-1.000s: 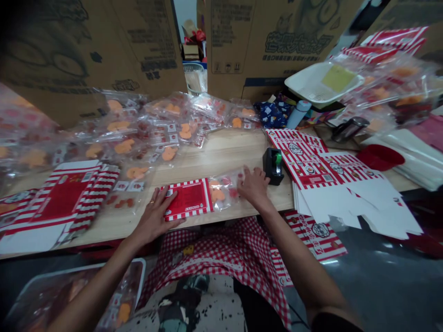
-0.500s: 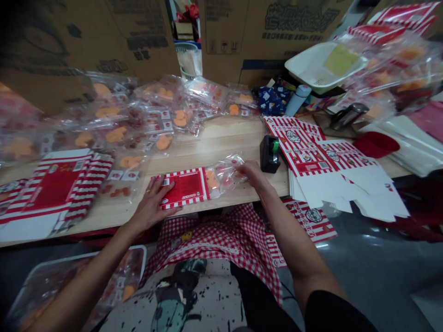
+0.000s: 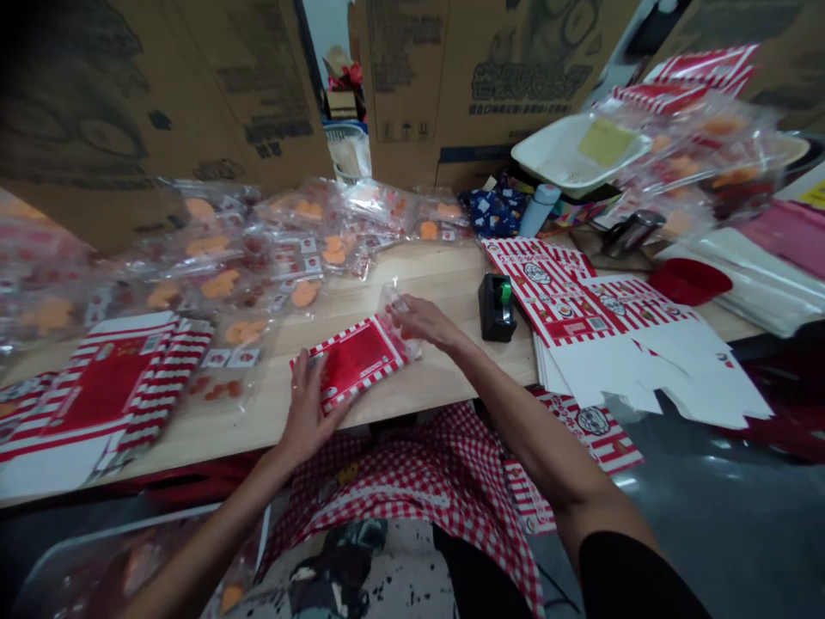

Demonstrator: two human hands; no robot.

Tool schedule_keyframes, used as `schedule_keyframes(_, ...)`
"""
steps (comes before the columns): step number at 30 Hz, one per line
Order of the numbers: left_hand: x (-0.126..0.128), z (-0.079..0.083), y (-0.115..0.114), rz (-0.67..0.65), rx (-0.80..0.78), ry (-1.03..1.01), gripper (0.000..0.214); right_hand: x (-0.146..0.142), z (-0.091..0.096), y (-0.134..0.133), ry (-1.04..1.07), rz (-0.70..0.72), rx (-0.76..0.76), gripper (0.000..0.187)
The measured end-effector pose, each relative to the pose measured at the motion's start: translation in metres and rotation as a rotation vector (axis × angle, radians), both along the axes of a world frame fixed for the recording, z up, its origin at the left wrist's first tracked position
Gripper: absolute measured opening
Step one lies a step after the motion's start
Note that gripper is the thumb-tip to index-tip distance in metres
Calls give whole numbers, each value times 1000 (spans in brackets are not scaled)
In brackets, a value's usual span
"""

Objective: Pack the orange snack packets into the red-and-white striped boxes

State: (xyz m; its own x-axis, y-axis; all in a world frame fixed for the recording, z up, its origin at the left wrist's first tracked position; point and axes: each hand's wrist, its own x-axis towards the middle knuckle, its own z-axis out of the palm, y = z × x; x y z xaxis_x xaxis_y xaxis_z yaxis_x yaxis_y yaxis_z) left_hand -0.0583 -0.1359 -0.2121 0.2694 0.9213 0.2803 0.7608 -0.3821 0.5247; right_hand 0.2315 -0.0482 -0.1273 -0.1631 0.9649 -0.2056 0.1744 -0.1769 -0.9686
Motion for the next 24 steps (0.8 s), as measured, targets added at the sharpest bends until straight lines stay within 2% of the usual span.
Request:
schedule_keyframes(3,9,12,19,133,86,-181,84,8,64,17,45,159,216,36)
schedule_keyframes(6,7,37,51,220,104,-302,98,7,135,12,-64,398,398,38)
schedule_keyframes(8,6,54,70,131,52,-383,87,-2,170,5,-222,539,523,29)
schedule_keyframes(10,10,67,82,-17,-64,-538,65,-16,189,1,-370,631,650,23)
schedule_keyframes(12,18,72,86,-145,-232,-757,51,-32,194,5,-484,701,744,20)
schedule_keyframes(14,26,72,85,-197,-344,-938,46,-46,190,12,-598,779,784,18)
schedule_keyframes(17,35,69,82,-191,-345,-1030,46,-63,177,17,-842,826,820,15)
schedule_keyframes(19,36,69,81,-174,-314,-1059,50,-70,168,11,-1043,739,926,14)
schedule_keyframes(21,34,69,81,-152,-281,-1092,53,-74,158,1,-1195,574,1103,19)
schedule_keyframes(24,28,72,79,-145,-275,-1099,54,-71,136,-12,-1253,372,1334,28)
